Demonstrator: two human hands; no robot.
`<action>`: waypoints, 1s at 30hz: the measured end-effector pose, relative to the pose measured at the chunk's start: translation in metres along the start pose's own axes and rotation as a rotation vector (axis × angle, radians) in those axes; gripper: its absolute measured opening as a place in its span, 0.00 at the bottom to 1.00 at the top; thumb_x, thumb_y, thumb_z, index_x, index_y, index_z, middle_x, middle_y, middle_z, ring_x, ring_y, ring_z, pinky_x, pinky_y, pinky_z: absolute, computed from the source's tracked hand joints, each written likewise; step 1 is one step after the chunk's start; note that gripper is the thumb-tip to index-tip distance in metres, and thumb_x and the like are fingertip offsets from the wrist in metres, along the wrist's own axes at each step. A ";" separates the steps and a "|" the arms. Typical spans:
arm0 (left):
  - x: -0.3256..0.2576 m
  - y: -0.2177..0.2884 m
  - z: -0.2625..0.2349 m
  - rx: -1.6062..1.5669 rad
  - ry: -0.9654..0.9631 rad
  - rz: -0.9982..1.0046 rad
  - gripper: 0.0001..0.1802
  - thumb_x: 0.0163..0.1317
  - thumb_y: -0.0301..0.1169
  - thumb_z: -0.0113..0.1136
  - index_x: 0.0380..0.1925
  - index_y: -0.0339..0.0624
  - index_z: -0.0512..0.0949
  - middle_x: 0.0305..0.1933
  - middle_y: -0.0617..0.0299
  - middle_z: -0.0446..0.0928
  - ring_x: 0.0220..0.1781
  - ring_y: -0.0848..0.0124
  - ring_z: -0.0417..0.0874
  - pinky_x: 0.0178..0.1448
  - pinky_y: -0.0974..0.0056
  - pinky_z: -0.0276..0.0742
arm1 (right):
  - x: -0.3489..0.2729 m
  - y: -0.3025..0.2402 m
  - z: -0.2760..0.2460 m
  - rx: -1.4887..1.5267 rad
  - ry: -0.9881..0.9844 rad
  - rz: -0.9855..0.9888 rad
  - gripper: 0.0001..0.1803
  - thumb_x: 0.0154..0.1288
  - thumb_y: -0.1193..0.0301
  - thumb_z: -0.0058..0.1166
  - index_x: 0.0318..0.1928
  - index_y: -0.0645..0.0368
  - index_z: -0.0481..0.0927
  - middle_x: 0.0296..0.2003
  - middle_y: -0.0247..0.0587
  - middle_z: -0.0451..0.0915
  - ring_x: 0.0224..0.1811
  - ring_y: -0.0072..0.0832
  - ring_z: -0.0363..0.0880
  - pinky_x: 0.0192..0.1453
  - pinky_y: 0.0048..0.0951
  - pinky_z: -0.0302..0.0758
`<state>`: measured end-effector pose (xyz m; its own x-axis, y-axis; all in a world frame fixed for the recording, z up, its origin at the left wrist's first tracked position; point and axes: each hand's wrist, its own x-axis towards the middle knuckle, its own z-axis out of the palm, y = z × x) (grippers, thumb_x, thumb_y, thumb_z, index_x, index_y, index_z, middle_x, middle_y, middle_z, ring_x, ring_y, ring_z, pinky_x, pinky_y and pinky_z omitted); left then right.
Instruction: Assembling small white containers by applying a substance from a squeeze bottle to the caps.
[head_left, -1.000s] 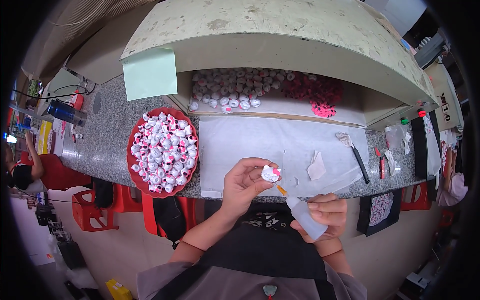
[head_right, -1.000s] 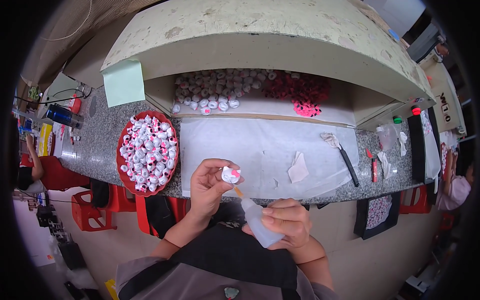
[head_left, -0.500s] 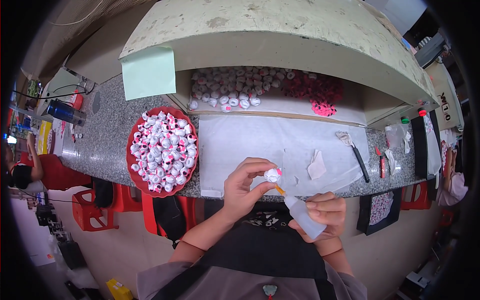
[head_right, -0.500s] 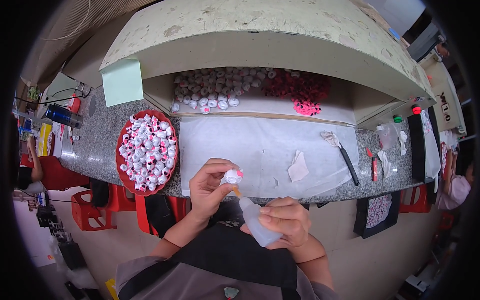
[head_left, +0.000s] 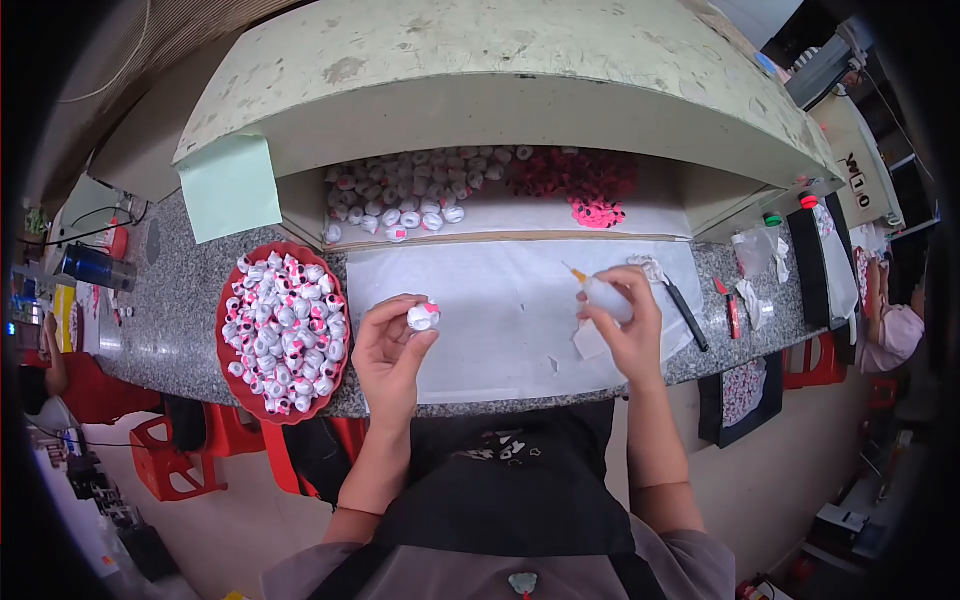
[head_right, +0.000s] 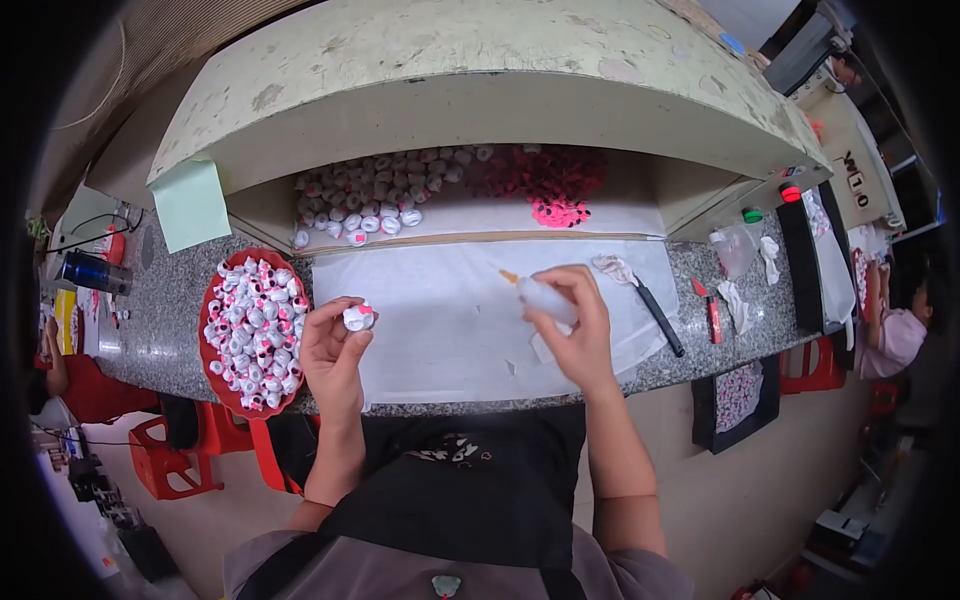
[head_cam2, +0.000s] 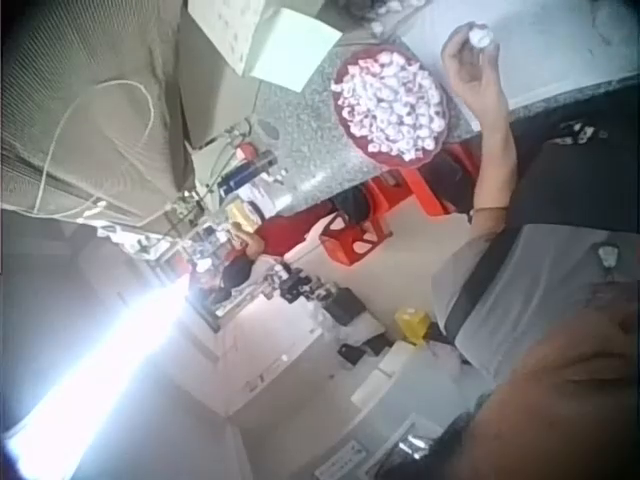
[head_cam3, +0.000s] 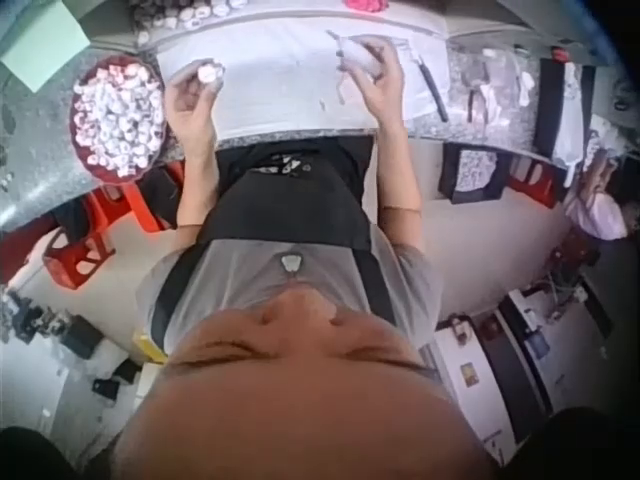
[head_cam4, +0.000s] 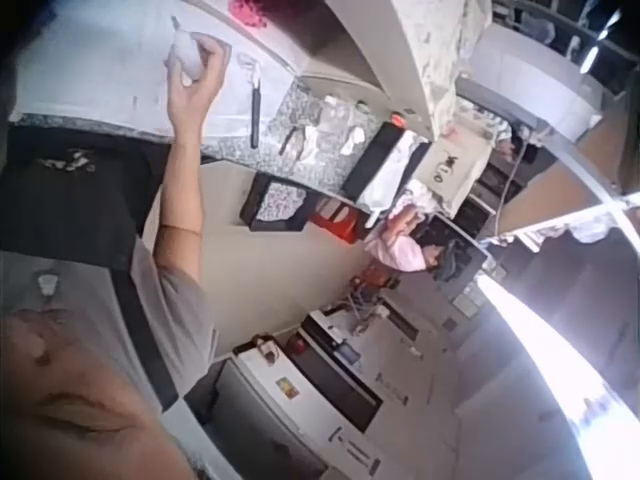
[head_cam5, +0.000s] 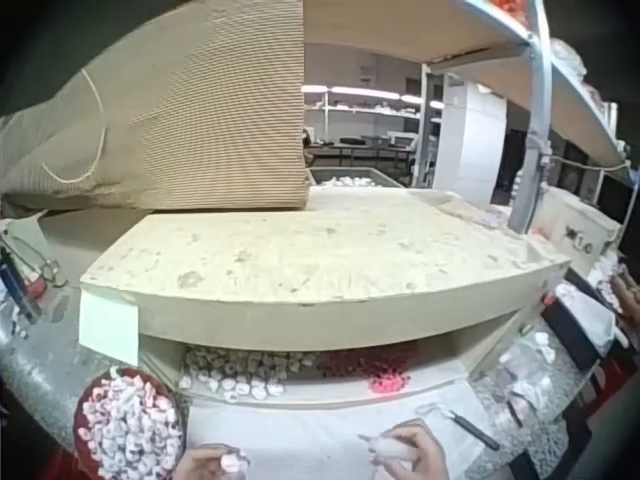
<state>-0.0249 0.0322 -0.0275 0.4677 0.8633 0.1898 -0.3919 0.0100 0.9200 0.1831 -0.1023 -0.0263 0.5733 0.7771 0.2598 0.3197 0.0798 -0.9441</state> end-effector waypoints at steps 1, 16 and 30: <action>0.002 0.000 0.002 -0.005 -0.006 0.001 0.19 0.46 0.13 0.55 0.40 0.34 0.67 0.45 0.53 0.69 0.48 0.69 0.72 0.50 0.69 0.68 | 0.013 0.015 -0.007 0.043 -0.027 0.024 0.16 0.48 0.87 0.48 0.39 0.63 0.62 0.35 0.40 0.66 0.37 0.29 0.74 0.36 0.26 0.76; 0.008 0.001 0.001 0.008 0.030 -0.040 0.18 0.48 0.14 0.54 0.41 0.34 0.67 0.43 0.54 0.71 0.44 0.72 0.74 0.47 0.71 0.69 | 0.134 0.094 0.024 -0.928 -0.113 -0.309 0.14 0.41 0.80 0.53 0.34 0.61 0.77 0.33 0.50 0.75 0.35 0.46 0.73 0.41 0.38 0.69; -0.004 -0.004 0.013 -0.217 -0.069 -0.185 0.17 0.50 0.15 0.53 0.42 0.32 0.66 0.43 0.54 0.71 0.45 0.71 0.74 0.48 0.69 0.71 | 0.045 -0.007 0.038 0.205 -0.060 0.211 0.06 0.48 0.82 0.53 0.29 0.66 0.72 0.26 0.39 0.75 0.25 0.20 0.71 0.30 0.20 0.69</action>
<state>-0.0143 0.0221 -0.0277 0.5968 0.8005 0.0548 -0.4513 0.2784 0.8478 0.1783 -0.0440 -0.0161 0.5634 0.8248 0.0470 0.0362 0.0322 -0.9988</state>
